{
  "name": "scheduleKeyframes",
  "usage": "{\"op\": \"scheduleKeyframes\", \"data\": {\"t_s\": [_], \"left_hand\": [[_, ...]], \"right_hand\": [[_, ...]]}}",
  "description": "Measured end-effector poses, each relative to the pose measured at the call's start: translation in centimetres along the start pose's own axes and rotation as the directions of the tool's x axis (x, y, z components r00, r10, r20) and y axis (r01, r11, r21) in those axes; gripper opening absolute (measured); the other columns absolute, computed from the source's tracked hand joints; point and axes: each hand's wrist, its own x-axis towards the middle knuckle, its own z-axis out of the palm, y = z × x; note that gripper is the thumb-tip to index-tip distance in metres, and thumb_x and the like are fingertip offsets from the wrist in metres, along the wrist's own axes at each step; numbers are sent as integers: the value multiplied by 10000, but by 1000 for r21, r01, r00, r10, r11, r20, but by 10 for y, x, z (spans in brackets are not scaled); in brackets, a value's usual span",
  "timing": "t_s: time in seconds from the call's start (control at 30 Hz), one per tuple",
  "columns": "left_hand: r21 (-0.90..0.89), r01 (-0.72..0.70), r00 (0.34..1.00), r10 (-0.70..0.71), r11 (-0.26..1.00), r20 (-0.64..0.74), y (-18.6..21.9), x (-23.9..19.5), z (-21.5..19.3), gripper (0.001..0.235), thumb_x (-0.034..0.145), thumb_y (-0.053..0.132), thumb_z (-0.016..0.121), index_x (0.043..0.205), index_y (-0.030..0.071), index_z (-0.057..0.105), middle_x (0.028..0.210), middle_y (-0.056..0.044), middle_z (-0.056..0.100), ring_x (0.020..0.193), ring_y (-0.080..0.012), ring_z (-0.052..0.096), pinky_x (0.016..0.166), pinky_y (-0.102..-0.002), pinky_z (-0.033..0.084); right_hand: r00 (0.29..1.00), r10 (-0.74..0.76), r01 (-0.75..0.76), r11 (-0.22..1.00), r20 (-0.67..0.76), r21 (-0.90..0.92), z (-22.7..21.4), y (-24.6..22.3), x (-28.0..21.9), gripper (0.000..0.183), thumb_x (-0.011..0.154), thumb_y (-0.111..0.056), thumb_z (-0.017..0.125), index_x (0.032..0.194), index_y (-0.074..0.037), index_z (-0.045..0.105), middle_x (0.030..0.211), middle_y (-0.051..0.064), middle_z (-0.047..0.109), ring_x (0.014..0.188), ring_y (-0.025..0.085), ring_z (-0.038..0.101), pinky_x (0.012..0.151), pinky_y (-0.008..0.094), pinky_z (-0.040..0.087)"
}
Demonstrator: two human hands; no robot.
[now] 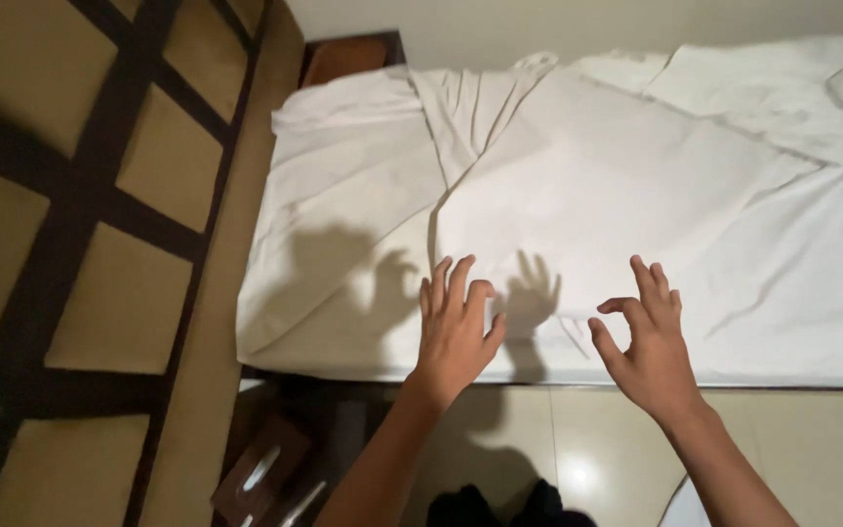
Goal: The person spreads a white bed sheet over a mattress and works it across the surface, pulling the fabric taut and tucking the edges and corners under the mattress sides, smoothing wrinkles as they move around the bed.
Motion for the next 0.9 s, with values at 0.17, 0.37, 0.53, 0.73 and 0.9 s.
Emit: {"op": "scheduleKeyframes", "data": {"t_s": [0.17,0.37,0.53,0.73,0.9], "left_hand": [[-45,-1,1000,2,999,12,-30,-32,58,320,858,171,745,1103,52,576,1493,-262,416,1453,-488,323,1155,-687,283],[-2,57,987,-56,998,152,-68,-60,135,514,885,264,718,1328,49,571,1577,-216,351,1497,-475,250,1131,-742,228],[82,-5,982,-11,997,191,-118,-70,212,668,881,350,721,1463,107,501,1639,-193,268,1515,-470,209,1100,-776,201],[79,-130,984,119,988,130,-179,-65,307,783,879,456,723,1563,194,445,1673,-191,287,1526,-474,239,1092,-789,228],[71,-101,994,99,992,37,-209,-59,358,821,835,495,745,1545,203,453,1621,-204,356,1518,-472,257,1112,-803,168]], "right_hand": [[999,-20,20,1000,32,8,63,30,-28,257,885,-233,708,1066,-53,680,1655,227,325,1552,463,246,1199,646,256],[996,-36,40,998,77,-41,133,74,-47,376,881,-230,707,1218,-66,684,1640,206,346,1539,461,258,1174,663,272],[990,-65,80,990,124,-119,202,118,-51,488,844,-255,718,1303,-99,660,1646,194,336,1526,477,265,1159,696,256],[980,-134,170,949,149,-265,282,181,-33,825,737,-545,736,1461,-201,543,1644,208,303,1499,522,244,1055,823,192],[973,-198,221,945,117,-242,327,219,-18,1082,637,-788,713,1531,-217,499,1633,242,286,1489,550,199,1063,842,98]]}}
